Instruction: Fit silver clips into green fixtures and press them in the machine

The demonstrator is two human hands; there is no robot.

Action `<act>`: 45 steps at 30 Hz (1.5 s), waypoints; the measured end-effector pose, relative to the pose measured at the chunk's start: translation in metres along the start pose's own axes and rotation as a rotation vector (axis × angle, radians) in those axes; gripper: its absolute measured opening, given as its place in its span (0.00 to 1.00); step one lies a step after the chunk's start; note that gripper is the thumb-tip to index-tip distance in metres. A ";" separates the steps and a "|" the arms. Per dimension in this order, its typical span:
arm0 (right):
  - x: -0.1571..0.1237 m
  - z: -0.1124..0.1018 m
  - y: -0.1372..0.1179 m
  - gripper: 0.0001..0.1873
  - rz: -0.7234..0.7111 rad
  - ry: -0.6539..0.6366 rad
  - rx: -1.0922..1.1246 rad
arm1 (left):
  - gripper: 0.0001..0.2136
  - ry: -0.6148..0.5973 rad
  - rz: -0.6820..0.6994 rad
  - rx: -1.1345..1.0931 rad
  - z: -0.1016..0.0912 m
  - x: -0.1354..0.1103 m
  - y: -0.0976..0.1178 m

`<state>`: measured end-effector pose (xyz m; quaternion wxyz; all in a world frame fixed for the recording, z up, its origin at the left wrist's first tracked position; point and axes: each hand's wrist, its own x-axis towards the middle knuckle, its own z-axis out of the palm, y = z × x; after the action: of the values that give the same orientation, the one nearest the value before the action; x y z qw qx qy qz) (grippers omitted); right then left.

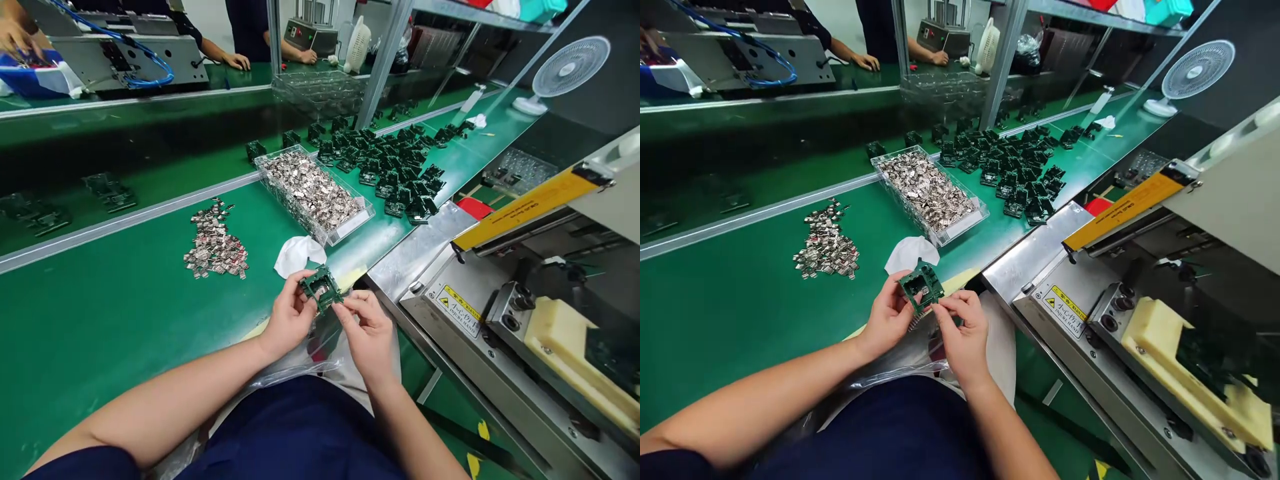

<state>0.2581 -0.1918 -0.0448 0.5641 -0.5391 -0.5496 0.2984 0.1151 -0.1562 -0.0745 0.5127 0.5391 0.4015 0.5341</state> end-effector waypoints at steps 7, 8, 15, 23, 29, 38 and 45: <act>0.002 0.038 0.007 0.07 0.071 0.131 -0.024 | 0.15 -0.017 0.038 0.029 0.000 -0.004 0.006; 0.001 0.040 0.007 0.07 0.089 0.129 -0.010 | 0.15 -0.013 0.038 0.035 0.000 -0.004 0.007; -0.002 0.044 0.006 0.11 0.294 0.140 0.377 | 0.14 -0.005 0.038 0.045 0.001 -0.007 0.011; -0.009 0.034 0.005 0.14 0.266 0.147 0.543 | 0.16 -0.057 0.079 0.106 0.005 -0.011 0.013; -0.019 -0.062 -0.010 0.35 -0.061 -0.124 0.073 | 0.15 -0.348 0.063 0.181 0.040 -0.007 0.033; -0.106 -0.247 -0.035 0.33 -0.154 0.639 -0.184 | 0.29 -1.010 0.454 0.159 0.204 0.032 0.100; -0.092 -0.324 -0.028 0.35 0.030 1.023 -0.266 | 0.29 -0.988 0.448 0.206 0.325 0.069 0.092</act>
<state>0.5358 -0.3747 0.0136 0.6828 -0.6904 -0.2293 -0.0673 0.4328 -0.1429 0.0581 0.4586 0.8452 0.0390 0.2716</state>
